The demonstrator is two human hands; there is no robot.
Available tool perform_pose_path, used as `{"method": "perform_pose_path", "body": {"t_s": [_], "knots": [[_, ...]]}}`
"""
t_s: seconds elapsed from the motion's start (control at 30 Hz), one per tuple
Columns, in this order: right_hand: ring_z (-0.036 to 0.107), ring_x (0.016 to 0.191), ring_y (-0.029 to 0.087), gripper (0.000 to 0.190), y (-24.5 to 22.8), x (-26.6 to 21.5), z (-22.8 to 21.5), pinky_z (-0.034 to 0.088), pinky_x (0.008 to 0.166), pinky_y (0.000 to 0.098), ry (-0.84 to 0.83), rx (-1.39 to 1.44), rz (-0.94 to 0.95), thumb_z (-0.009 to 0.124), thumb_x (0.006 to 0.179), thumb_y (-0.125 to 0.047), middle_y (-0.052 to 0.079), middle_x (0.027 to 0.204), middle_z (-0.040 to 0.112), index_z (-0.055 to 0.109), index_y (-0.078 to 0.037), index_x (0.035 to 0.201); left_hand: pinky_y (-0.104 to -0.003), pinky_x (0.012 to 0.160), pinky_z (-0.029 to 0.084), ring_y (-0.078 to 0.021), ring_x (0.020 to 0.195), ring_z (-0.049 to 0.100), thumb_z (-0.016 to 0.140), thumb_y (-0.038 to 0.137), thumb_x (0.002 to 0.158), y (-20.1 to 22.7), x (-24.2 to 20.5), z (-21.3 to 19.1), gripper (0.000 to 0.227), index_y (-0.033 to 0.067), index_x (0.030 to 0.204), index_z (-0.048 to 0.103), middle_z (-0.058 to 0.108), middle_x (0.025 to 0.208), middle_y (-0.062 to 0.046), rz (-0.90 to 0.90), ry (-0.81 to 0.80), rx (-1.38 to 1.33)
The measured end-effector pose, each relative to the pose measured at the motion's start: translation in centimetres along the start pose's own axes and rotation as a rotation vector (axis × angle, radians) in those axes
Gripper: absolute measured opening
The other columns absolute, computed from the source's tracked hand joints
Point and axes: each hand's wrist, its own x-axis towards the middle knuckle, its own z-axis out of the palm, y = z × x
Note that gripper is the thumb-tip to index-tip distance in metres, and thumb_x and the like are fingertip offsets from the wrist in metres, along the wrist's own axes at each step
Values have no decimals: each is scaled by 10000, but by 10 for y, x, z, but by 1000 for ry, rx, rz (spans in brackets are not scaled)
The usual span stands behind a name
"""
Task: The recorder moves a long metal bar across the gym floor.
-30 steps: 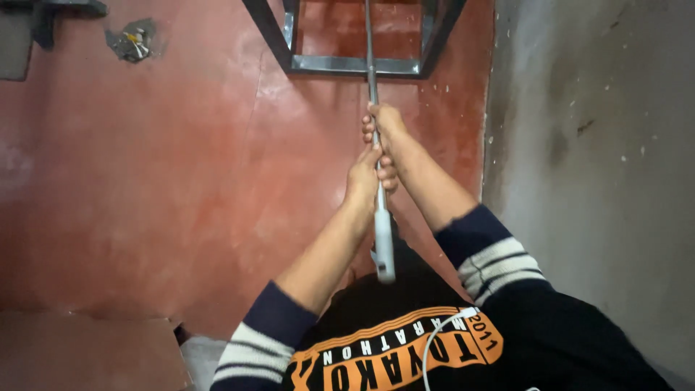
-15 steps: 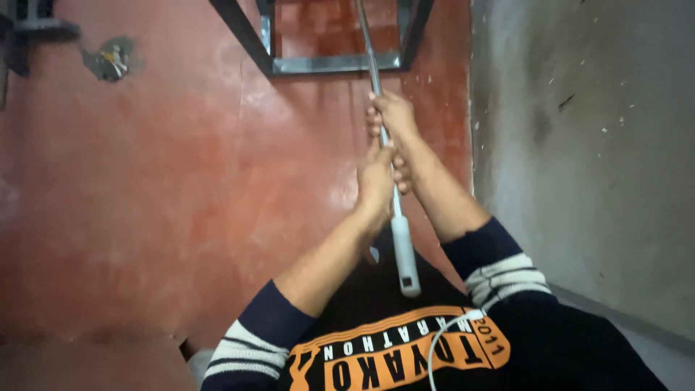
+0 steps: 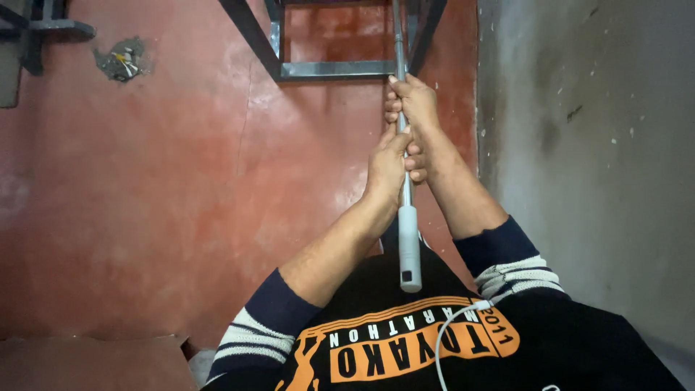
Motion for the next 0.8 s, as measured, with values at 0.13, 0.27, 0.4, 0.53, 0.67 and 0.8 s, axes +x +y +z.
{"method": "perform_pose_path", "body": {"t_s": [0.13,0.27,0.4,0.53,0.67,0.8], "knots": [[426,487,69,92,-36,26,5,387,417,260,21,-14,3,604,1013,-141,2,730,495,530,-97,982,-208,422,345,-40,521,417,444,164,1052,10,34,24,108,167,1146,497,457,769,25,20,-5,-14],[441,531,54,60,-59,54,2,388,449,238,-49,27,10,584,1046,-118,3,766,508,539,-84,1067,-219,433,360,-47,528,422,430,171,1070,24,63,51,120,161,1188,452,451,785,25,23,-2,-40],[437,514,54,88,-79,73,12,382,425,239,-32,11,16,575,1047,-132,8,755,507,525,-81,1098,-200,431,348,-38,520,412,412,187,1064,35,85,66,224,163,1284,441,459,786,25,53,-10,-77],[440,509,58,88,-92,91,16,381,425,237,-54,-9,-2,584,1048,-131,7,752,503,534,-90,1107,-194,438,343,-36,531,405,429,172,1090,40,109,67,198,148,1286,449,447,791,22,78,2,-73],[444,504,59,68,-100,132,19,388,424,238,-49,-73,20,563,1041,-130,-1,748,509,554,-108,1105,-206,444,352,-50,538,422,446,188,1089,50,150,62,161,146,1242,471,458,792,18,100,10,-96],[452,506,73,38,-90,194,-2,392,422,262,-71,-61,75,555,1035,-129,5,754,525,553,-92,1024,-228,441,360,-63,550,438,472,191,1084,47,207,39,149,135,1221,483,472,806,25,158,35,-59]]}}
